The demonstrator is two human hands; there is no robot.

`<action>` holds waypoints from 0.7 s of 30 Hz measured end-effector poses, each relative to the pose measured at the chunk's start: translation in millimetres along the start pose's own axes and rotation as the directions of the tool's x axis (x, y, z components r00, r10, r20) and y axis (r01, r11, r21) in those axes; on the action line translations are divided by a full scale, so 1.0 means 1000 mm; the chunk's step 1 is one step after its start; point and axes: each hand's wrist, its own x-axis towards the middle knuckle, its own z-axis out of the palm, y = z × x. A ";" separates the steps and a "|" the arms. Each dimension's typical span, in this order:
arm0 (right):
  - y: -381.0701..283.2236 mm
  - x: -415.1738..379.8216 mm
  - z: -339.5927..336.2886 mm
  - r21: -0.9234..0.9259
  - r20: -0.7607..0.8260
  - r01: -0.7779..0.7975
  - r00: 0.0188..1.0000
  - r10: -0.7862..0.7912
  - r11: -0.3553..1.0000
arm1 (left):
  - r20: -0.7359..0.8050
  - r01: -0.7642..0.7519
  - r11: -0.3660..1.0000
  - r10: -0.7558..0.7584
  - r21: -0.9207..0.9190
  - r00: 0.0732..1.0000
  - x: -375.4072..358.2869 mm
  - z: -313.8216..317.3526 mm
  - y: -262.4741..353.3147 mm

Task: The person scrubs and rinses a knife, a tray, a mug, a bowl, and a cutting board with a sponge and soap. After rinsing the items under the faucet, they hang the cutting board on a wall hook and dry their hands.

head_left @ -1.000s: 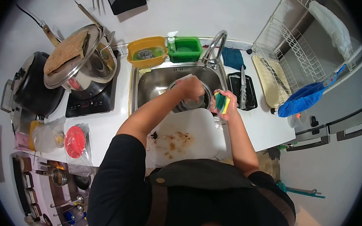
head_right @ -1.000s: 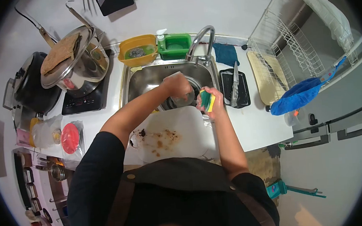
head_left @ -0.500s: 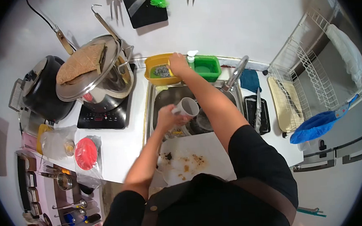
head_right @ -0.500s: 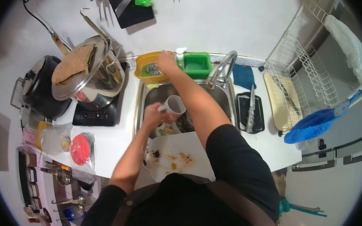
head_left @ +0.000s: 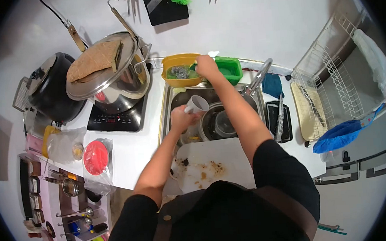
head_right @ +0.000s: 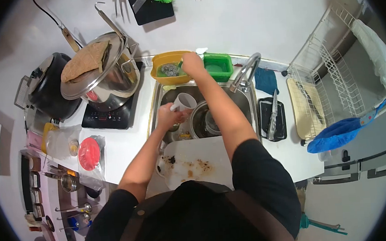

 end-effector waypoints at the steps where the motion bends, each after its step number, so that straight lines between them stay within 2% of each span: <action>1: 0.003 -0.025 -0.016 0.121 -0.046 0.068 0.997 -0.062 0.990 | 0.064 0.107 0.989 -0.101 -0.099 0.993 0.003 0.001 0.002; 2: 0.006 -0.052 -0.025 0.238 -0.100 0.136 0.988 -0.115 0.962 | 0.071 0.106 0.989 -0.099 -0.104 0.993 0.004 0.002 0.002; 4: 0.017 -0.100 -0.015 0.324 -0.004 0.323 0.940 -0.340 0.889 | 0.072 0.034 0.998 -0.030 -0.050 0.997 0.007 0.007 0.003; 5: 0.018 -0.126 -0.014 0.360 0.088 0.341 0.914 -0.395 0.868 | 0.142 0.147 0.961 -0.116 -0.233 0.983 0.004 0.004 0.015; 6: 0.020 -0.147 -0.014 0.398 0.178 0.352 0.876 -0.448 0.847 | 0.153 0.143 0.961 -0.109 -0.235 0.982 0.005 0.004 0.015; 7: 0.026 -0.160 -0.007 0.390 0.180 0.345 0.881 -0.438 0.854 | 0.238 0.031 0.991 0.001 -0.132 0.971 0.007 0.004 0.014; 8: 0.031 -0.170 0.000 0.263 0.289 0.498 0.777 -0.560 0.827 | 0.328 -0.094 0.995 0.102 -0.039 0.939 0.008 0.007 0.015; 9: 0.036 -0.178 0.003 0.153 0.414 0.642 0.649 -0.638 0.752 | 0.486 0.017 0.999 0.008 -0.047 0.874 0.001 0.000 0.038; 10: 0.032 -0.182 -0.002 0.150 0.420 0.634 0.654 -0.629 0.759 | 0.495 0.016 0.998 0.013 -0.053 0.869 -0.004 0.009 0.045; 11: 0.024 -0.181 -0.004 0.262 0.324 0.668 0.618 -0.716 0.696 | 0.437 -0.270 0.961 0.221 0.054 0.872 -0.008 0.017 0.053; 12: 0.018 -0.178 -0.007 0.362 0.214 0.700 0.580 -0.786 0.615 | 0.398 -0.525 0.833 0.429 0.173 0.811 -0.011 0.024 0.059; 13: 0.024 -0.173 0.008 0.402 -0.246 0.806 0.552 -0.797 0.434 | 0.360 -0.546 0.803 0.449 0.239 0.818 -0.013 0.029 0.060; 14: 0.032 -0.173 0.023 0.396 -0.245 0.806 0.555 -0.795 0.441 | 0.362 -0.553 0.800 0.456 0.234 0.813 -0.011 0.036 0.054; 15: 0.036 -0.171 0.028 0.927 0.103 0.057 0.912 -0.397 0.372 | 0.302 -0.596 0.759 0.522 0.262 0.797 -0.004 0.046 0.040; 16: 0.036 -0.169 0.027 0.719 0.663 -0.680 0.733 -0.151 -0.144 | 0.241 -0.631 0.719 0.583 0.292 0.776 -0.002 0.049 0.038; 17: 0.035 -0.169 0.029 0.710 0.681 -0.677 0.730 -0.056 -0.194 | 0.243 -0.628 0.724 0.579 0.287 0.778 -0.001 0.052 0.034; 18: 0.037 -0.170 0.022 0.705 0.685 -0.681 0.726 -0.058 -0.197 | 0.282 -0.589 0.738 0.519 0.329 0.807 0.002 0.050 0.036; 20: 0.044 -0.170 -0.003 0.692 0.639 -0.709 0.688 -0.344 -0.134 | 0.316 -0.554 0.740 0.458 0.383 0.831 0.006 0.041 0.035; 21: 0.042 -0.174 -0.022 0.660 0.596 -0.695 0.716 -0.364 -0.286 | 0.279 -0.545 0.764 0.471 0.345 0.837 0.008 0.037 0.034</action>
